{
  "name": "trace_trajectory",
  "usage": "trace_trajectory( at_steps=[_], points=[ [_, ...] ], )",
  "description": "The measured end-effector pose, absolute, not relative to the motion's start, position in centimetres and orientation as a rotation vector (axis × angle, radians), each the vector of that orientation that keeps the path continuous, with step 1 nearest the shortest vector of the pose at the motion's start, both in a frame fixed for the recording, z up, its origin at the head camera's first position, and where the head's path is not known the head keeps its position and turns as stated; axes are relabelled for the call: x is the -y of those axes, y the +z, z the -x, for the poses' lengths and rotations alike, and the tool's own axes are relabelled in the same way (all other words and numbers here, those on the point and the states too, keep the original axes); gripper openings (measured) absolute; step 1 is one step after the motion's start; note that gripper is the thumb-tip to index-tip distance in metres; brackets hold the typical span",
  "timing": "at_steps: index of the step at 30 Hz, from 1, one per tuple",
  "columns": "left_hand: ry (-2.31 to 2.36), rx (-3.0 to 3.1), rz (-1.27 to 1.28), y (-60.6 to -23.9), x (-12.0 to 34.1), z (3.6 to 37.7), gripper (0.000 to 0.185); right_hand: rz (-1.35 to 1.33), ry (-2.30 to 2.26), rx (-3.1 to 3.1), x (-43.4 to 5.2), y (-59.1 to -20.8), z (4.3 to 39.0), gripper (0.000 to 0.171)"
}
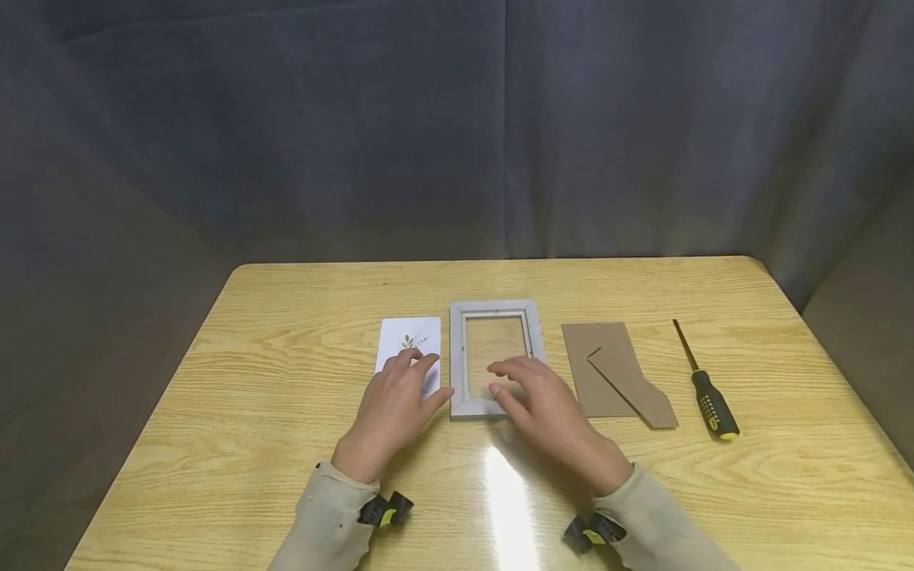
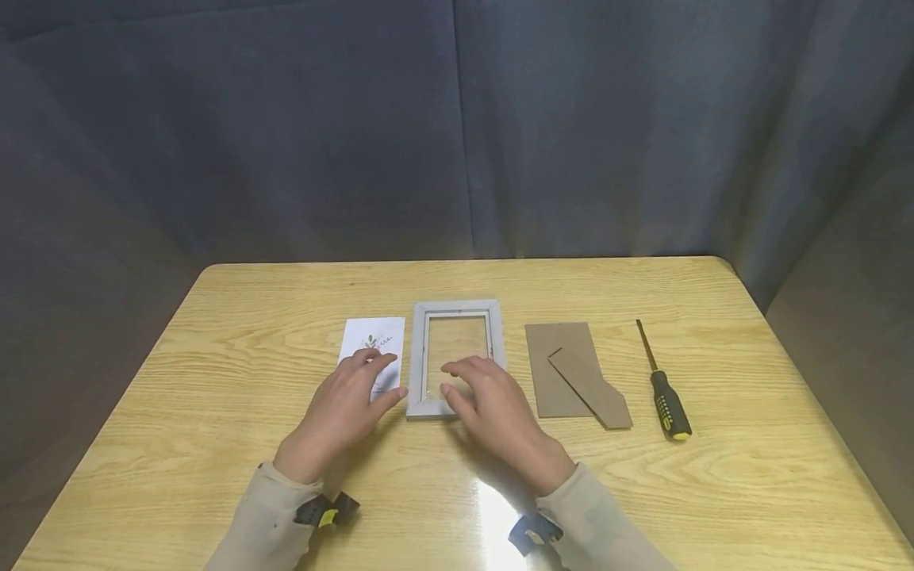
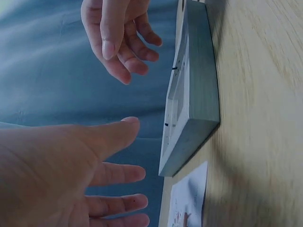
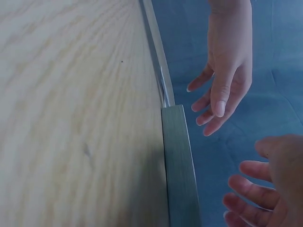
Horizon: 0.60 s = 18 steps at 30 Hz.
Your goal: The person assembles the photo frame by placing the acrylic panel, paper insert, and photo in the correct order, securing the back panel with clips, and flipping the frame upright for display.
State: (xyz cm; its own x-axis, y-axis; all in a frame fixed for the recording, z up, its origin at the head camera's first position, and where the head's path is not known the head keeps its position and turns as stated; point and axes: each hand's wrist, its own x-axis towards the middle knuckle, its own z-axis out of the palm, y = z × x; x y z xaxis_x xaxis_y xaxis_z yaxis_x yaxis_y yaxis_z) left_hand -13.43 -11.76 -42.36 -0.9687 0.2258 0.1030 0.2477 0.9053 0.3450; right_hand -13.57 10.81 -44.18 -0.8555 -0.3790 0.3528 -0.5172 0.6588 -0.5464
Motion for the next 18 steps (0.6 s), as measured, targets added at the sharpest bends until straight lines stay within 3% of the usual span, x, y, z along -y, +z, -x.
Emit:
trace_trajectory(
  at_steps=[18],
  points=[
    [-0.532, 3.090, 0.334, -43.9, 12.7, 13.8, 0.058, -0.766, 0.920, 2.662, -10.4, -45.1, 13.4, 0.027]
  ],
)
